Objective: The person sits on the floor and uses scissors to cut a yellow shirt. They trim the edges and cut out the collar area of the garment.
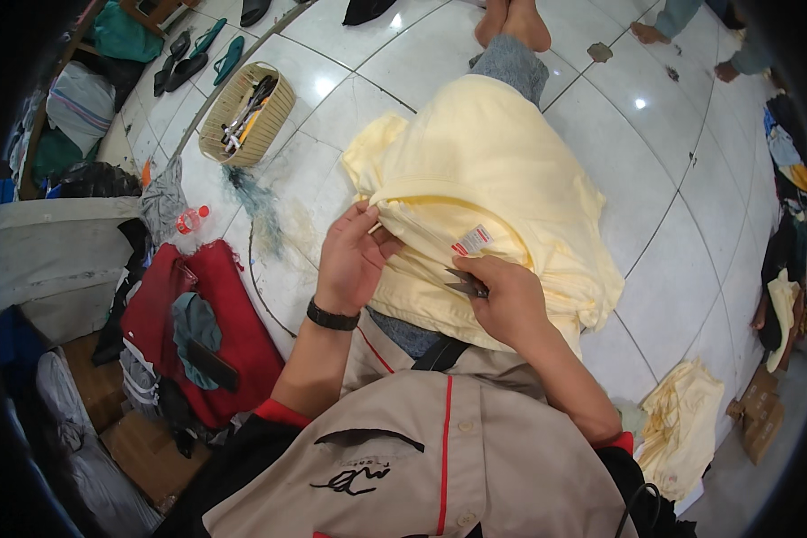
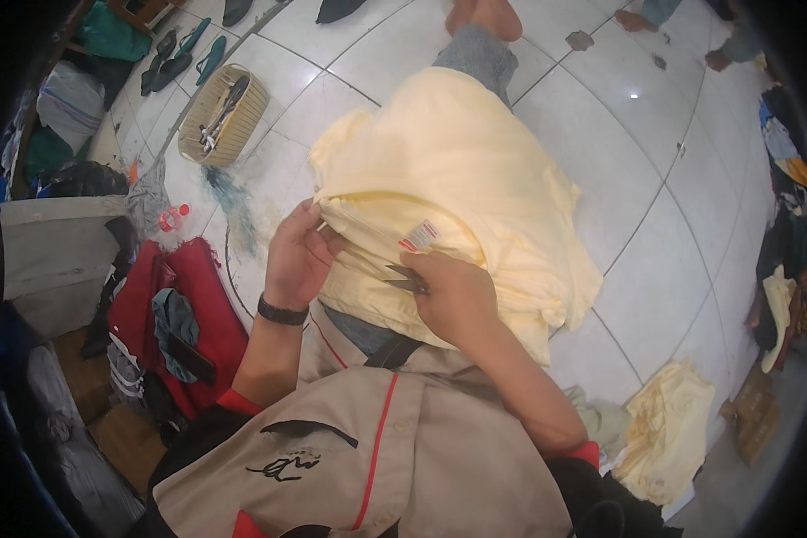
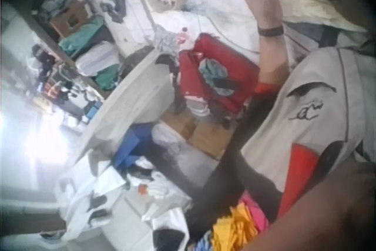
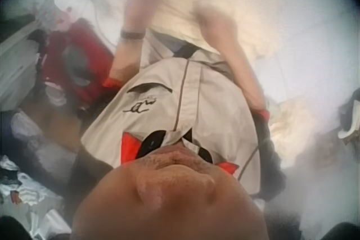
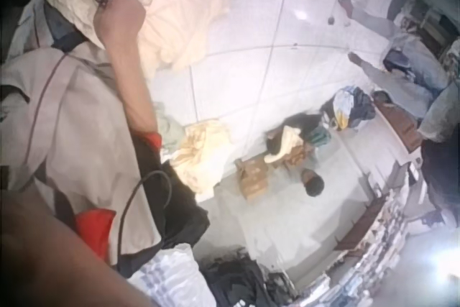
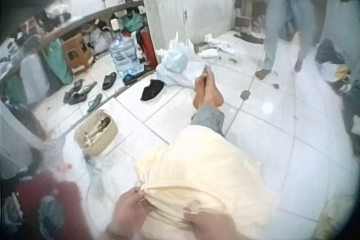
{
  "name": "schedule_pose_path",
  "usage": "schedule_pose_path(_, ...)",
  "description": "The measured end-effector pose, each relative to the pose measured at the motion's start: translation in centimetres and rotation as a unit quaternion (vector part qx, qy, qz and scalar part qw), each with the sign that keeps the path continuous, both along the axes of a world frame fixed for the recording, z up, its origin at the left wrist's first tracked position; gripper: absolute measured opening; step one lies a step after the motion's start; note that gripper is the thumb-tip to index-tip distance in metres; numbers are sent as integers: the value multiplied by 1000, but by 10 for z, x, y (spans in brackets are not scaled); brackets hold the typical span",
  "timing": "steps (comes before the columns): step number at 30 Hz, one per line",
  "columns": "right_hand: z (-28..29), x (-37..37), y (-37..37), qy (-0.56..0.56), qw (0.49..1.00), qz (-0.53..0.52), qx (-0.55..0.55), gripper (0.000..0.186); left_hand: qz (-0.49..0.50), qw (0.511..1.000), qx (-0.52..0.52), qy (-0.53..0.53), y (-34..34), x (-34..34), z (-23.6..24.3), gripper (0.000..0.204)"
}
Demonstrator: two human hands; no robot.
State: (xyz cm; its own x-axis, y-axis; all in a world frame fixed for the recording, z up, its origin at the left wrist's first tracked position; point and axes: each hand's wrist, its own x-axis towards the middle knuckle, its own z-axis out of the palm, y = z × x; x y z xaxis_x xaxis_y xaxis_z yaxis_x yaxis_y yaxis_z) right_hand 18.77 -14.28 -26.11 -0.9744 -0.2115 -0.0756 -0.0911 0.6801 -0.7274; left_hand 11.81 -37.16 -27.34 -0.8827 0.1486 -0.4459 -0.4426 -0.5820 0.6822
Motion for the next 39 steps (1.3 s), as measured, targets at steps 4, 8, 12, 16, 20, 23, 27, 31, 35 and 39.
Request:
schedule_pose_path(4,3,-11,-4,-34,987,-89,-132,33,-8,1000,8,-7,-1,5,-7,23)
schedule_pose_path(8,4,-37,-27,-47,971,-118,-204,28,-16,1000,11,-2,-1,6,-12,22)
schedule_pose_path(12,-4,-56,-43,-102,956,-81,-264,28,-12,1000,2,7,-2,9,-15,23)
schedule_pose_path(16,-5,-50,-50,44,984,-57,-160,16,31,950,-275,145,10,22,-6,41)
schedule_pose_path(20,0,-33,-50,139,990,2,-23,20,-109,716,-550,416,-1,21,13,57)
schedule_pose_path(23,10,-26,-54,137,990,37,-7,28,-138,672,-550,476,-9,19,4,54)
schedule_pose_path(27,16,-18,-46,67,996,-5,-58,38,-64,672,-553,489,-15,26,-5,32)
schedule_pose_path(31,30,-16,-34,89,994,-45,-42,52,-33,752,-490,440,-18,29,-9,12)
schedule_pose_path(35,22,-11,-32,159,984,36,69,48,-34,794,-443,415,-20,31,-16,9)
schedule_pose_path(39,4,-10,-47,255,959,48,112,45,-29,797,-443,409,-17,34,-15,9)
